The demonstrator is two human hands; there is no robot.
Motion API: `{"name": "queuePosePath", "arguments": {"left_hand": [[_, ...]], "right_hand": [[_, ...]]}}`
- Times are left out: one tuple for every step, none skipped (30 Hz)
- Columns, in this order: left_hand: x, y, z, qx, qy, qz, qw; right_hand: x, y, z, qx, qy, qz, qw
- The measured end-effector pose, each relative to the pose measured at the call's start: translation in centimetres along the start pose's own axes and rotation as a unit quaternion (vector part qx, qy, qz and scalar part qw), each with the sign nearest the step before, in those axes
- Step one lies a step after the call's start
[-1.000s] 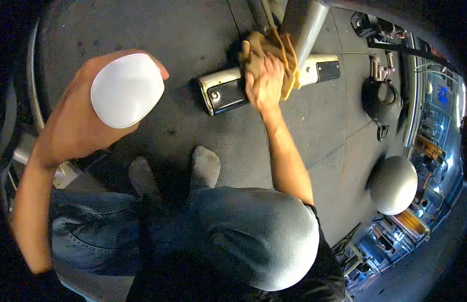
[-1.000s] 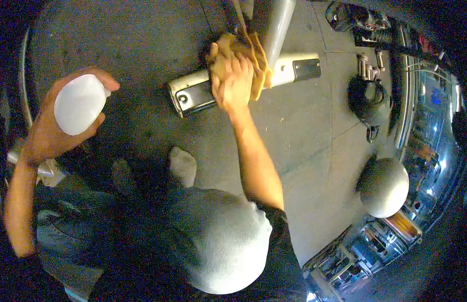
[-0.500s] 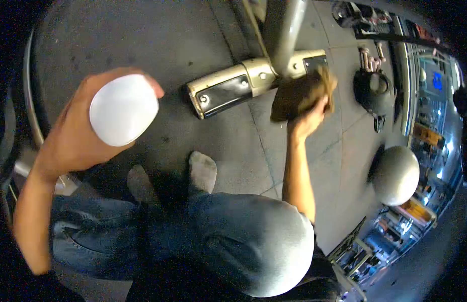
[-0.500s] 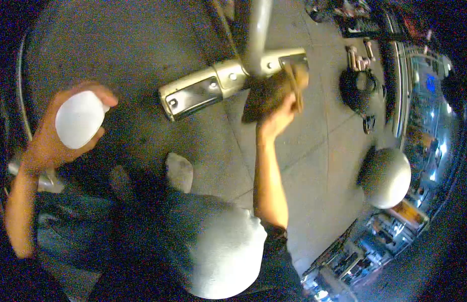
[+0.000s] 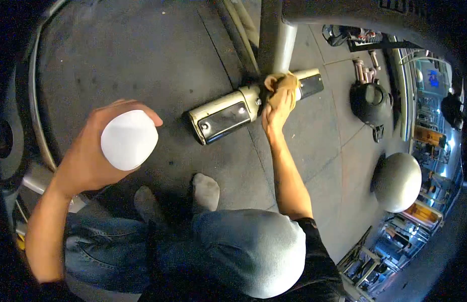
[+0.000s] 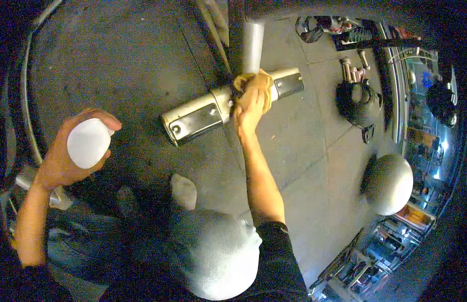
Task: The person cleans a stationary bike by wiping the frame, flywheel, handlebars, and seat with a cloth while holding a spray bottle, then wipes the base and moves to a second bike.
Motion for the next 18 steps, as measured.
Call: {"name": "queuePosePath", "arguments": {"left_hand": [[0.0,0.0,0.0,-0.016,0.006,0.001,1.0],[0.1,-0.1,-0.1,-0.012,0.005,0.005,1.0],[0.2,0.0,0.1,0.004,0.004,0.014,1.0],[0.3,0.3,0.4,0.022,0.005,0.021,1.0],[0.4,0.6,0.8,0.032,0.009,0.015,0.999],[0.6,0.7,1.3,0.049,0.021,0.013,0.998],[0.7,0.8,1.7,0.067,0.035,0.012,0.997],[0.8,0.8,2.0,0.073,0.04,0.008,0.996],[0.8,0.6,1.9,0.069,0.031,0.009,0.997],[0.7,0.4,1.9,0.065,0.021,0.011,0.998],[0.5,-0.2,1.7,0.072,0.006,0.02,0.997],[0.3,-0.4,1.5,0.079,0.001,0.015,0.997],[0.1,-0.4,1.7,0.071,-0.009,0.009,0.997],[0.2,-0.5,1.8,0.06,-0.021,-0.005,0.998],[0.6,-0.6,2.0,0.065,-0.012,-0.018,0.998],[0.7,-0.6,1.3,0.02,-0.01,-0.01,1.0],[0.6,-0.8,0.6,-0.023,-0.005,0.005,1.0],[0.7,-1.0,0.7,-0.002,0.015,0.006,1.0]], "right_hand": [[0.0,0.4,0.4,0.017,0.035,0.027,0.999],[0.2,1.1,0.9,0.035,0.068,0.055,0.996],[-0.2,3.5,0.1,0.132,0.237,0.098,0.958],[-1.1,7.1,-1.5,0.223,0.396,0.141,0.88],[-1.6,10.7,-2.2,0.281,0.525,0.133,0.792],[-2.5,13.7,-3.5,0.329,0.642,0.122,0.682],[-6.0,17.2,-7.1,0.304,0.682,0.116,0.654],[-8.6,19.3,-9.9,0.278,0.722,0.108,0.625],[-9.5,18.7,-10.6,0.276,0.722,0.114,0.625],[-11.1,17.8,-10.8,0.278,0.685,0.168,0.652],[-12.4,17.6,-11.2,0.274,0.647,0.222,0.676],[-12.1,16.5,-10.8,0.197,0.596,0.291,0.722],[-9.6,15.7,-10.9,0.228,0.621,0.281,0.695],[-7.8,14.7,-11.0,0.266,0.64,0.273,0.668],[-7.8,14.3,-10.9,0.269,0.637,0.287,0.663],[-9.1,14.4,-11.2,0.207,0.577,0.313,0.726],[-10.3,15.1,-12.0,0.141,0.511,0.334,0.779],[-11.4,15.9,-13.1,0.073,0.44,0.351,0.823]]}}
Point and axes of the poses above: each hand's wrist, its own y-axis towards the middle knuckle, its own x-axis out of the palm, z = x × y, the point moved 7 cm from there along y, towards the middle knuckle, and after that the axes turned 1 degree about -z, right-handed, at the moved point
